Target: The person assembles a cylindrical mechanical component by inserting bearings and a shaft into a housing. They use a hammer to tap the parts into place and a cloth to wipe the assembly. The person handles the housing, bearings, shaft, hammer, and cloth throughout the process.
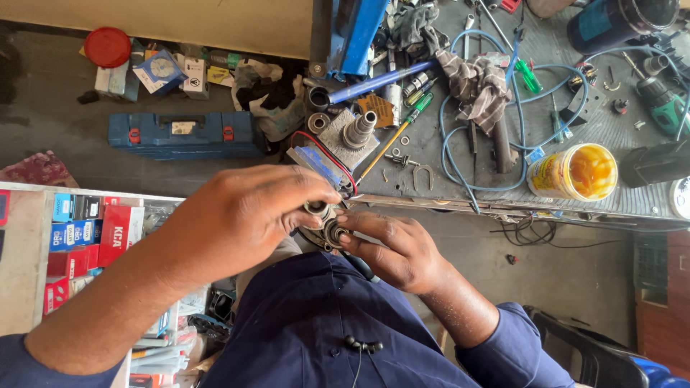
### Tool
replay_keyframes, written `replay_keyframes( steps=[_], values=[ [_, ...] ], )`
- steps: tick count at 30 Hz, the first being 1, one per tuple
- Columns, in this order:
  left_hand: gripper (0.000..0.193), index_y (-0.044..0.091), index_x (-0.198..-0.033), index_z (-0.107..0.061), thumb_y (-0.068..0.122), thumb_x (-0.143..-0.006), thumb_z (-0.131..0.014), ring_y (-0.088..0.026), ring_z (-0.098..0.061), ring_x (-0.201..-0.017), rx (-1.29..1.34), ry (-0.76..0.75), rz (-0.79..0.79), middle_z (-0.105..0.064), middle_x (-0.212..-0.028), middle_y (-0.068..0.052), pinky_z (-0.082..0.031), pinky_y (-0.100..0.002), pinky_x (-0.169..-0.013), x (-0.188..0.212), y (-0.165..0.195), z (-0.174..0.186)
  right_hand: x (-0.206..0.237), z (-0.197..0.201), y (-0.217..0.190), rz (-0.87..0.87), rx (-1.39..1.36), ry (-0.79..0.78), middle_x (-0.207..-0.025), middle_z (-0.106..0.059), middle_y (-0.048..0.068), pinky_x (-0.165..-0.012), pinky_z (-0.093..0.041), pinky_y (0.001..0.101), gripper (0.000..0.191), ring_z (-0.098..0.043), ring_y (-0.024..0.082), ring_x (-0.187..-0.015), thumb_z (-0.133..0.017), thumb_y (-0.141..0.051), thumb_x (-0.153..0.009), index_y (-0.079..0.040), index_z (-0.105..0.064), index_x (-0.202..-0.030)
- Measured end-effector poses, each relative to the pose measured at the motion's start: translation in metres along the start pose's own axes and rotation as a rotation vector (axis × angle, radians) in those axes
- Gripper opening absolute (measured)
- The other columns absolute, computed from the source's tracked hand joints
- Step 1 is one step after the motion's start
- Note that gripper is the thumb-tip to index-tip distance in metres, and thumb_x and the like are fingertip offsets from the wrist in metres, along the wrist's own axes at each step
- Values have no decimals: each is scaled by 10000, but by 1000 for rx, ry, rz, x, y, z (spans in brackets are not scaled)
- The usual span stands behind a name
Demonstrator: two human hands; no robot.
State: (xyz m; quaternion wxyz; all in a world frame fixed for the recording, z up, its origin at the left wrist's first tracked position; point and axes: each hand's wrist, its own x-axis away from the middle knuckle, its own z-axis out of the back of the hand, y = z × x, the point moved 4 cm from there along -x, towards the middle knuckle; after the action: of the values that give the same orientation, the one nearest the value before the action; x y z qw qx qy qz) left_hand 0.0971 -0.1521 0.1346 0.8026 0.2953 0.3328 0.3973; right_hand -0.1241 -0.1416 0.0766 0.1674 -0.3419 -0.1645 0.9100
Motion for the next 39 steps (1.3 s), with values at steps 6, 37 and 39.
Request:
replay_keyframes(
  steps=[6,37,39],
  values=[
    [311,94,-1141,-678,29,-849,-765,-215,-789,-914,118,-11,152,-769,-1037,-69,-610,-323,-703,-2,-5,4,0,1,1,5,5,-6,-1292,-665,120,-824,-633,368,292,-742,269,-1085,-780,-20,-864,-58,-713,-1146],
    [219,60,-1089,-671,87,-877,-721,-295,-737,-1007,-207,101,-196,-741,-1112,-107,-602,-384,-812,14,2,3,-13,3,-6,9,69,-51,-1237,-685,125,-791,-625,375,335,-741,294,-1058,-775,8,-815,-56,-714,-1138],
    [194,71,-1079,-671,89,-890,-710,-284,-738,-1009,-191,119,-211,-736,-1099,-101,-606,-379,-819,20,-2,5,-13,-2,-9,-3,106,-52,-1206,-692,126,-757,-612,354,347,-747,290,-1026,-801,30,-813,-62,-715,-1136]
  ],
)
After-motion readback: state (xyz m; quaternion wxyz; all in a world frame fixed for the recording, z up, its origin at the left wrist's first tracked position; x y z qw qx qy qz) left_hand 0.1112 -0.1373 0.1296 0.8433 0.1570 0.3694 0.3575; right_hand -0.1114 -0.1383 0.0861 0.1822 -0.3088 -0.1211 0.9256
